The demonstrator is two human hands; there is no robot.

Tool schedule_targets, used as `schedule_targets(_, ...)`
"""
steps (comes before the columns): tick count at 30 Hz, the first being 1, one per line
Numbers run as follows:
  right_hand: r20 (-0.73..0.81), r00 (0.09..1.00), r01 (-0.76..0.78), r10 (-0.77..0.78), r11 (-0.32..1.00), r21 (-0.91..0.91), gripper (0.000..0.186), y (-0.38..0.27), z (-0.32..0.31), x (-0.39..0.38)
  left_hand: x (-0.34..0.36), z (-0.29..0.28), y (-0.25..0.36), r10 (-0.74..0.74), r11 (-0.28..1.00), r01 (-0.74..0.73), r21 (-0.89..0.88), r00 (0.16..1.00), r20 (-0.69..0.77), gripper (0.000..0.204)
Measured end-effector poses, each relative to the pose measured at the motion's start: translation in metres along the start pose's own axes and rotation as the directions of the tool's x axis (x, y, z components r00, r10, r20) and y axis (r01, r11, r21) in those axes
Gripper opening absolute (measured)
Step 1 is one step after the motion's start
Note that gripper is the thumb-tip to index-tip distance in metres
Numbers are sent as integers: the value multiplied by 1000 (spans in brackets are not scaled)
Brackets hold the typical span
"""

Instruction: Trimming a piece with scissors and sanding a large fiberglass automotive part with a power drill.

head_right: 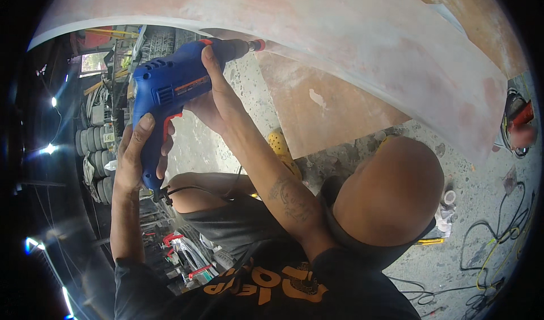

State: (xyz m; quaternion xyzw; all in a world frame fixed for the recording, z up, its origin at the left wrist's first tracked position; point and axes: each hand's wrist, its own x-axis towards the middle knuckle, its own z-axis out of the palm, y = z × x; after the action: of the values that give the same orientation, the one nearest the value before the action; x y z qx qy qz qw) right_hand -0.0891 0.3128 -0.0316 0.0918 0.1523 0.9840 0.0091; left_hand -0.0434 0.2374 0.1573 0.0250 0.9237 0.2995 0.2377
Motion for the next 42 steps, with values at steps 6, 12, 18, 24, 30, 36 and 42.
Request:
schedule_targets(6,2,1000,4,-4,1000,27,95,-5,-8,-1,3,12,15,-26,998,27,65,1000,-11,59)
schedule_targets(12,53,998,41,-42,999,24,102,-11,-14,0,10,16,18,21,980,-26,198,999,30,59)
schedule_targets(18,75,996,57,-57,998,13,104,-12,-15,6,18,8,22,51,965,-57,255,998,33,59)
schedule_targets(24,95,995,28,-27,1000,-14,106,-7,-20,7,14,5,12,72,972,-78,219,997,37,57)
schedule_targets(30,61,996,-60,71,984,-165,101,5,-31,-1,-9,12,-40,99,991,-89,105,990,-100,50)
schedule_targets(36,-38,973,-231,229,942,-243,93,16,-46,-18,-41,60,-96,68,982,-115,-148,955,-289,33)
schedule_targets(42,-185,921,-388,344,864,-322,79,9,-59,-39,-46,91,-133,-43,891,-20,-453,991,-130,33)
